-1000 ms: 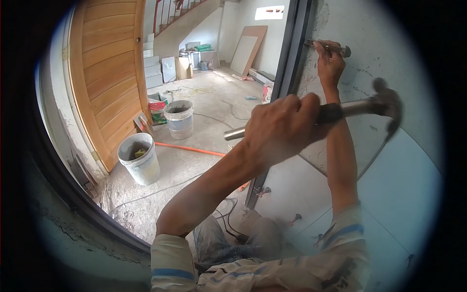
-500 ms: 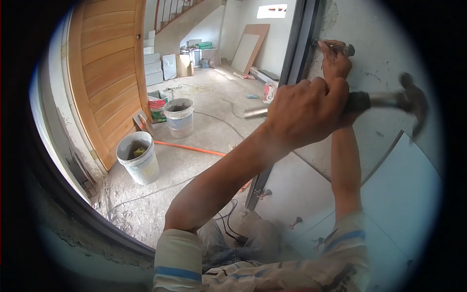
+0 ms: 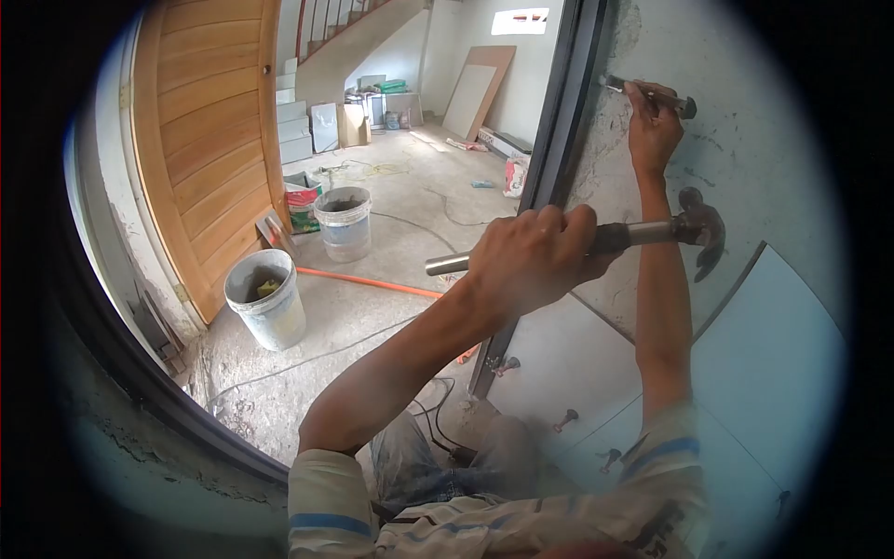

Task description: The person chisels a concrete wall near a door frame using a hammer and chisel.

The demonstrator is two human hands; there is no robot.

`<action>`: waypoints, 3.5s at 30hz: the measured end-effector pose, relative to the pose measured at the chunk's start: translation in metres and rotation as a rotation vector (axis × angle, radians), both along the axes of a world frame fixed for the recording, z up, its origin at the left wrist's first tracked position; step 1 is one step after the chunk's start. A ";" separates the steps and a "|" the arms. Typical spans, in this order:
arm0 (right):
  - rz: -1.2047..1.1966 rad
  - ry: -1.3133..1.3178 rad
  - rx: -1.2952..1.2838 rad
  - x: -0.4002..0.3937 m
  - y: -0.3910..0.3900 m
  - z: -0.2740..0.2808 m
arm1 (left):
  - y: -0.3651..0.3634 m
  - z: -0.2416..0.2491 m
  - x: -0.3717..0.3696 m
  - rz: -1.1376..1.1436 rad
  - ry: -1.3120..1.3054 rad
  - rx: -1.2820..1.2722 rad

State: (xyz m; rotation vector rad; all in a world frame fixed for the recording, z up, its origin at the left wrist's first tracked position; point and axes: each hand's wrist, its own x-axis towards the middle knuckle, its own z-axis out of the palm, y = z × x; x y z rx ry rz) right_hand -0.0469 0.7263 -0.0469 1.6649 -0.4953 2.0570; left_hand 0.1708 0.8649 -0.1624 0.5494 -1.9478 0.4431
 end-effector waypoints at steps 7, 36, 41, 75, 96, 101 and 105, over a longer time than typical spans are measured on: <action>-0.302 0.153 -0.019 0.005 -0.011 -0.002 | 0.006 0.011 0.004 0.044 0.019 0.059; -0.368 -0.020 0.114 -0.030 0.054 0.029 | -0.011 -0.057 0.088 0.010 0.612 0.533; -0.270 0.240 0.258 -0.012 0.053 0.040 | -0.005 -0.146 0.081 0.082 0.773 0.726; -0.402 0.484 0.289 -0.007 0.027 0.054 | -0.034 0.062 -0.003 -0.478 0.571 -0.250; -0.572 0.470 0.189 0.001 0.003 0.053 | -0.006 0.027 0.053 -0.196 0.422 0.422; -0.682 0.569 0.241 0.014 0.005 0.058 | 0.002 0.039 0.056 -0.420 0.748 -0.054; -0.545 0.581 0.176 0.028 0.013 0.058 | -0.030 0.069 0.031 -1.027 0.904 -0.436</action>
